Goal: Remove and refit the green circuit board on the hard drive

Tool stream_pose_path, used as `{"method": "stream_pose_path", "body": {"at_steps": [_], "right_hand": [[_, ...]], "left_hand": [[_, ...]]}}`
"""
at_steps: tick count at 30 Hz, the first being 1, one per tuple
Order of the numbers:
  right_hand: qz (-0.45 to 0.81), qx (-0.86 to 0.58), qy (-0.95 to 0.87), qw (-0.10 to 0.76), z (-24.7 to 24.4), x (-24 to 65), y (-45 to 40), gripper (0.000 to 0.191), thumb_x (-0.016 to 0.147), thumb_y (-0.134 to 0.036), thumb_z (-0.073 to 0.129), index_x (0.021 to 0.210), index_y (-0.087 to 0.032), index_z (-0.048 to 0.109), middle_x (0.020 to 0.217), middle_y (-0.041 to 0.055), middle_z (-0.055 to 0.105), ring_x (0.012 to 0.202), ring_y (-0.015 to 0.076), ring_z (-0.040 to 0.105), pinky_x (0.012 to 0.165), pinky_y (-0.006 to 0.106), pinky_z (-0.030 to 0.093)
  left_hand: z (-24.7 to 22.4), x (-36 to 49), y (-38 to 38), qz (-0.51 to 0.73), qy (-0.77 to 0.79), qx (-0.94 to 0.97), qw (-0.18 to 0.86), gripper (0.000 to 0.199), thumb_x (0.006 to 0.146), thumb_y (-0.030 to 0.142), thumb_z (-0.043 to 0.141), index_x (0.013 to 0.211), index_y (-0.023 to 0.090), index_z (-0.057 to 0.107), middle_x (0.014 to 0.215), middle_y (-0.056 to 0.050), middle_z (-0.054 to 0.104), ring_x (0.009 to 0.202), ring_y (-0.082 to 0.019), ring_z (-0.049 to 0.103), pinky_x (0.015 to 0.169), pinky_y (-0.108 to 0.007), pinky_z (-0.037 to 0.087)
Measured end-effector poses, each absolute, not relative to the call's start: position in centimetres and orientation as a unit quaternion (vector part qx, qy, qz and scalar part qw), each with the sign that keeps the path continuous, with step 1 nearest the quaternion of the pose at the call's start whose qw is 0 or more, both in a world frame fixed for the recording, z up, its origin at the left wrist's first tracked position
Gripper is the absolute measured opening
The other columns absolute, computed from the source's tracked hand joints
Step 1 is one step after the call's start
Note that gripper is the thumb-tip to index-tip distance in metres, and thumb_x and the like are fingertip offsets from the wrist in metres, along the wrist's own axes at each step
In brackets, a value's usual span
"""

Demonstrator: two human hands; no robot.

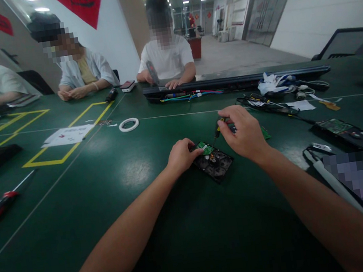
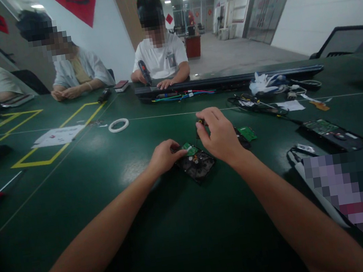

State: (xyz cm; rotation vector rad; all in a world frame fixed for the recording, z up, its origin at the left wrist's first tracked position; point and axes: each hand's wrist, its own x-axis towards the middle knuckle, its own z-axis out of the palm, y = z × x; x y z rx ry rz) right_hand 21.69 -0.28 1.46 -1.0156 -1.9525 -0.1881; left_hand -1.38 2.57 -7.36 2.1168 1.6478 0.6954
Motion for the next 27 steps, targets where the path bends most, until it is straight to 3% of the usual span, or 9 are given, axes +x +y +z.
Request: {"method": "stream_pose_path", "body": {"at_steps": [10,15,19,24,27], "right_hand": [[-0.025,-0.448,-0.767,0.460,0.84,22.05,0.04,0.021,0.098,-0.034,0.066,0.116,-0.023,0.061,0.113,0.0115,0.069,0.092,0.0263,0.069,0.076,0.044,0.059],[-0.051,-0.435,-0.781,0.445,1.21,21.88,-0.17,0.015,0.100,-0.031,0.060,0.113,-0.024,0.062,0.112,0.0113,0.069,0.094,0.0263,0.068,0.080,0.045,0.059],[-0.036,-0.429,-0.782,0.451,1.18,21.84,-0.22,0.018,0.098,-0.026,0.059,0.116,-0.023,0.061,0.122,0.0132,0.069,0.099,0.0270,0.070,0.081,0.044,0.060],[-0.050,-0.449,-0.777,0.439,1.19,22.01,-0.18,0.017,0.096,-0.030,0.065,0.111,-0.023,0.061,0.109,0.0102,0.071,0.086,0.0250,0.069,0.080,0.045,0.058],[-0.064,-0.441,-0.783,0.434,1.33,22.00,-0.23,0.017,0.097,-0.031,0.064,0.113,-0.024,0.062,0.110,0.0106,0.070,0.090,0.0267,0.068,0.084,0.047,0.057]], "left_hand": [[-7.20,-1.28,2.42,0.248,0.590,0.745,0.189,0.035,0.089,0.050,0.084,0.104,0.020,0.072,0.102,-0.007,0.074,0.093,-0.024,0.068,0.079,-0.035,0.052],[-7.20,-1.31,2.44,0.246,0.587,0.749,0.184,0.035,0.089,0.049,0.083,0.104,0.019,0.072,0.103,-0.008,0.074,0.095,-0.024,0.068,0.082,-0.036,0.053],[-7.14,-1.27,2.41,0.244,0.590,0.746,0.188,0.036,0.089,0.050,0.083,0.105,0.020,0.072,0.104,-0.008,0.074,0.095,-0.024,0.068,0.082,-0.036,0.053],[-7.00,-1.30,2.36,0.244,0.589,0.747,0.191,0.035,0.089,0.049,0.084,0.105,0.019,0.072,0.106,-0.008,0.074,0.097,-0.025,0.068,0.083,-0.036,0.053],[-6.95,-1.34,2.34,0.243,0.589,0.746,0.193,0.035,0.090,0.049,0.083,0.106,0.019,0.072,0.105,-0.008,0.074,0.096,-0.025,0.069,0.083,-0.036,0.053]]}}
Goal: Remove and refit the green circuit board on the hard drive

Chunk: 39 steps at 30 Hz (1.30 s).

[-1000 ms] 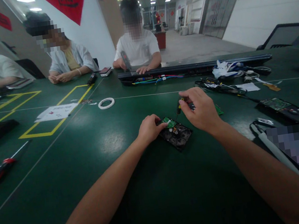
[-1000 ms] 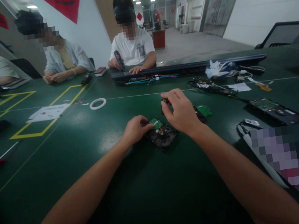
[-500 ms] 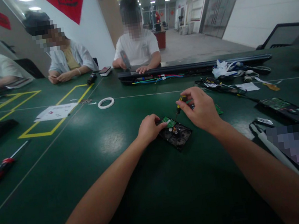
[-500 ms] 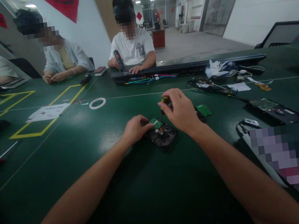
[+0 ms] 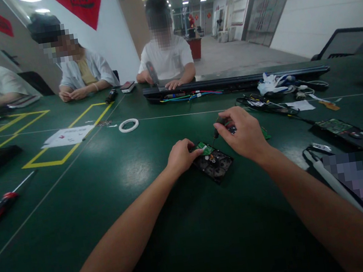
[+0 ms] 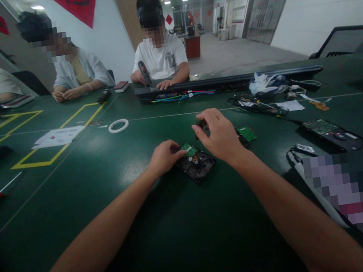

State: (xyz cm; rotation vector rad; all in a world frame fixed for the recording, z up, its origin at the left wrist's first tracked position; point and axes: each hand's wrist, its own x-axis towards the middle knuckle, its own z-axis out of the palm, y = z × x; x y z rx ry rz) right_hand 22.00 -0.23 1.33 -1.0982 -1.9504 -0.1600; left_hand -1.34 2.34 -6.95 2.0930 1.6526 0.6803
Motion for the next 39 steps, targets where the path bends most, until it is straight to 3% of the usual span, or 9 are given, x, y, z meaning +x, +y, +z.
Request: {"method": "stream_pose_path", "body": {"at_steps": [6,14,21,28,34,39], "right_hand": [[-0.076,-0.423,-0.796,0.426,1.34,21.90,-0.22,0.023,0.100,-0.024,0.055,0.121,-0.019,0.063,0.118,0.0170,0.069,0.108,0.0321,0.068,0.094,0.052,0.057],[-0.051,-0.449,-0.776,0.440,0.98,22.09,-0.04,0.023,0.099,-0.031,0.063,0.119,-0.021,0.065,0.115,0.0139,0.074,0.092,0.0281,0.071,0.083,0.048,0.060],[-0.064,-0.426,-0.797,0.424,1.45,21.86,-0.25,0.026,0.103,-0.025,0.052,0.125,-0.022,0.065,0.119,0.0161,0.071,0.114,0.0333,0.068,0.098,0.056,0.057],[-0.033,-0.447,-0.773,0.449,0.78,22.10,0.11,0.020,0.101,-0.029,0.061,0.119,-0.020,0.063,0.119,0.0153,0.072,0.096,0.0279,0.072,0.082,0.047,0.063],[-0.017,-0.452,-0.762,0.464,0.74,22.08,0.05,0.020,0.099,-0.034,0.067,0.116,-0.024,0.063,0.108,0.0093,0.074,0.089,0.0252,0.072,0.079,0.044,0.061],[-0.071,-0.439,-0.784,0.433,1.32,21.98,-0.28,0.020,0.099,-0.030,0.061,0.118,-0.024,0.065,0.114,0.0120,0.072,0.093,0.0280,0.070,0.085,0.049,0.059]], "left_hand": [[-7.02,-1.31,2.33,0.245,0.586,0.750,0.184,0.035,0.090,0.049,0.083,0.106,0.019,0.073,0.104,-0.008,0.074,0.095,-0.024,0.068,0.082,-0.036,0.053],[-6.89,-1.32,2.37,0.238,0.588,0.750,0.187,0.035,0.091,0.049,0.082,0.106,0.019,0.072,0.104,-0.008,0.074,0.096,-0.024,0.068,0.082,-0.035,0.053],[-6.76,-1.25,2.21,0.239,0.589,0.748,0.188,0.035,0.090,0.049,0.082,0.106,0.019,0.072,0.105,-0.009,0.074,0.096,-0.025,0.068,0.083,-0.036,0.053],[-6.71,-1.29,2.30,0.227,0.588,0.754,0.182,0.036,0.092,0.050,0.080,0.109,0.018,0.076,0.106,-0.010,0.074,0.097,-0.026,0.068,0.084,-0.036,0.053],[-6.70,-1.33,2.31,0.221,0.583,0.761,0.177,0.037,0.094,0.051,0.078,0.111,0.018,0.078,0.109,-0.011,0.075,0.099,-0.027,0.069,0.086,-0.038,0.054],[-6.69,-1.27,2.21,0.220,0.586,0.761,0.170,0.034,0.094,0.050,0.079,0.110,0.020,0.078,0.107,-0.010,0.075,0.098,-0.026,0.069,0.086,-0.036,0.054]]}}
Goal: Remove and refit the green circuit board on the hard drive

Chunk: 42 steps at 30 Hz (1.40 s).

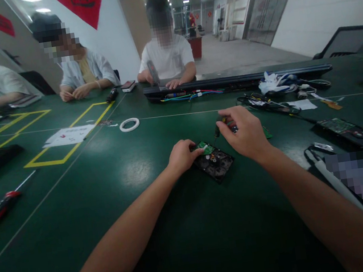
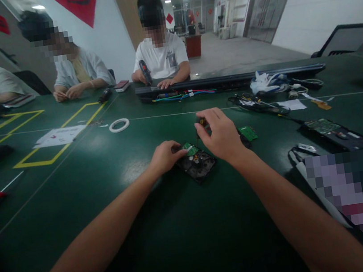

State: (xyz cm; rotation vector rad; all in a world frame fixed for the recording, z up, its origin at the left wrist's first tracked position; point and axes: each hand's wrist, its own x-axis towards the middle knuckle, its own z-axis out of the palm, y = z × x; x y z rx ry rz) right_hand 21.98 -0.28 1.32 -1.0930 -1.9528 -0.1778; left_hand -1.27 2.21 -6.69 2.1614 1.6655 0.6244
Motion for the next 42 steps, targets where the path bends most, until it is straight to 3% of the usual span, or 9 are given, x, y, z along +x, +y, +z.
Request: {"method": "stream_pose_path", "body": {"at_steps": [12,18,25,31,35,42], "right_hand": [[-0.061,-0.440,-0.780,0.440,1.34,22.12,-0.20,0.020,0.098,-0.028,0.064,0.117,-0.021,0.064,0.115,0.0137,0.071,0.094,0.0282,0.071,0.082,0.047,0.061],[-0.096,-0.420,-0.785,0.444,1.72,21.72,-0.52,0.018,0.101,-0.024,0.056,0.115,-0.021,0.067,0.111,0.0136,0.070,0.102,0.0295,0.070,0.089,0.049,0.059],[-0.072,-0.413,-0.788,0.450,1.62,21.75,-0.43,0.018,0.102,-0.024,0.056,0.116,-0.022,0.067,0.119,0.0144,0.071,0.110,0.0301,0.070,0.091,0.048,0.061],[-0.057,-0.423,-0.774,0.468,1.42,21.80,-0.34,0.017,0.098,-0.025,0.067,0.114,-0.021,0.066,0.110,0.0112,0.074,0.088,0.0244,0.073,0.084,0.044,0.061],[-0.047,-0.434,-0.765,0.474,1.20,21.91,-0.18,0.016,0.098,-0.028,0.068,0.112,-0.023,0.065,0.106,0.0083,0.073,0.085,0.0231,0.071,0.080,0.042,0.061],[-0.071,-0.404,-0.788,0.459,1.69,22.02,-0.38,0.014,0.099,-0.025,0.063,0.112,-0.023,0.068,0.109,0.0110,0.072,0.099,0.0281,0.071,0.089,0.047,0.059]], "left_hand": [[-6.68,-1.27,2.31,0.218,0.579,0.766,0.177,0.037,0.094,0.050,0.078,0.113,0.018,0.079,0.108,-0.012,0.076,0.100,-0.029,0.070,0.086,-0.038,0.053],[-6.78,-1.18,2.39,0.206,0.581,0.768,0.174,0.036,0.095,0.052,0.075,0.113,0.021,0.081,0.110,-0.011,0.078,0.101,-0.029,0.071,0.087,-0.039,0.054],[-6.80,-1.24,2.43,0.214,0.576,0.769,0.176,0.037,0.095,0.051,0.076,0.117,0.021,0.080,0.115,-0.012,0.077,0.103,-0.029,0.071,0.090,-0.040,0.055],[-6.64,-1.10,2.20,0.215,0.579,0.769,0.164,0.039,0.096,0.048,0.076,0.120,0.017,0.080,0.114,-0.012,0.077,0.101,-0.027,0.071,0.089,-0.037,0.054],[-6.44,-0.98,1.96,0.207,0.583,0.770,0.157,0.036,0.098,0.047,0.075,0.119,0.018,0.080,0.112,-0.011,0.077,0.102,-0.026,0.071,0.088,-0.035,0.053],[-6.05,-0.89,1.71,0.205,0.587,0.768,0.156,0.036,0.098,0.047,0.074,0.119,0.019,0.080,0.113,-0.011,0.077,0.101,-0.026,0.071,0.087,-0.034,0.052]]}}
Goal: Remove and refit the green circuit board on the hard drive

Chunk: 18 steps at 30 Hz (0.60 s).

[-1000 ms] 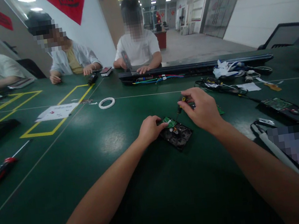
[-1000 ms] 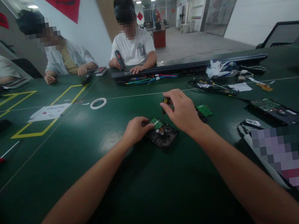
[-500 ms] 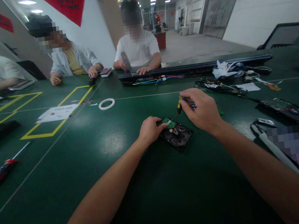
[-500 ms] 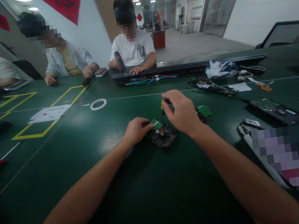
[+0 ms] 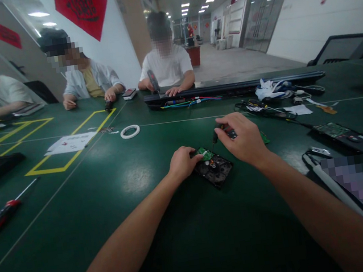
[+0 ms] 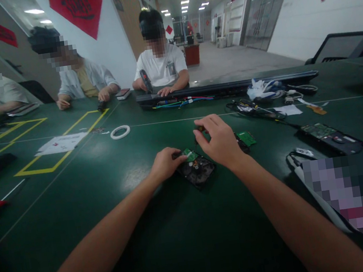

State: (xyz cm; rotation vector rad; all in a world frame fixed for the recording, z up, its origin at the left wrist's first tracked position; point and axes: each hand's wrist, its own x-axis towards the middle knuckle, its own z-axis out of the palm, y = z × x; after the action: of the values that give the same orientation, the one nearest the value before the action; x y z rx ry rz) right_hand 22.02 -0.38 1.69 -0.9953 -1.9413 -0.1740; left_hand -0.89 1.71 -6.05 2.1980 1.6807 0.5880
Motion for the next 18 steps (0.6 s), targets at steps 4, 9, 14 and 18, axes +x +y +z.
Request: {"method": "stream_pose_path", "body": {"at_steps": [4,9,14,18], "right_hand": [[-0.075,-0.387,-0.797,0.457,1.78,21.87,-0.40,0.018,0.099,-0.022,0.060,0.116,-0.021,0.068,0.113,0.0135,0.071,0.109,0.0302,0.070,0.094,0.049,0.060],[-0.075,-0.389,-0.800,0.450,1.83,22.10,-0.30,0.017,0.100,-0.022,0.061,0.115,-0.022,0.067,0.119,0.0140,0.073,0.111,0.0307,0.071,0.097,0.051,0.060],[-0.083,-0.390,-0.801,0.447,2.12,22.15,-0.43,0.015,0.100,-0.025,0.063,0.113,-0.020,0.069,0.112,0.0138,0.074,0.103,0.0296,0.072,0.089,0.048,0.062],[-0.090,-0.389,-0.799,0.449,2.17,22.14,-0.41,0.019,0.102,-0.024,0.058,0.115,-0.021,0.071,0.112,0.0129,0.073,0.104,0.0292,0.071,0.091,0.049,0.060]], "left_hand": [[-6.09,-0.91,1.71,0.206,0.586,0.767,0.160,0.036,0.098,0.047,0.075,0.119,0.018,0.080,0.113,-0.011,0.077,0.102,-0.026,0.071,0.087,-0.034,0.052],[-6.14,-0.87,1.69,0.206,0.589,0.764,0.160,0.036,0.097,0.047,0.075,0.119,0.019,0.080,0.114,-0.011,0.077,0.102,-0.026,0.071,0.088,-0.034,0.053],[-6.24,-0.84,1.68,0.206,0.591,0.763,0.159,0.036,0.097,0.047,0.075,0.118,0.019,0.080,0.112,-0.011,0.077,0.102,-0.027,0.071,0.088,-0.035,0.053],[-6.39,-0.87,1.80,0.206,0.588,0.766,0.160,0.036,0.098,0.047,0.074,0.120,0.018,0.080,0.113,-0.011,0.076,0.103,-0.027,0.071,0.089,-0.035,0.053]]}}
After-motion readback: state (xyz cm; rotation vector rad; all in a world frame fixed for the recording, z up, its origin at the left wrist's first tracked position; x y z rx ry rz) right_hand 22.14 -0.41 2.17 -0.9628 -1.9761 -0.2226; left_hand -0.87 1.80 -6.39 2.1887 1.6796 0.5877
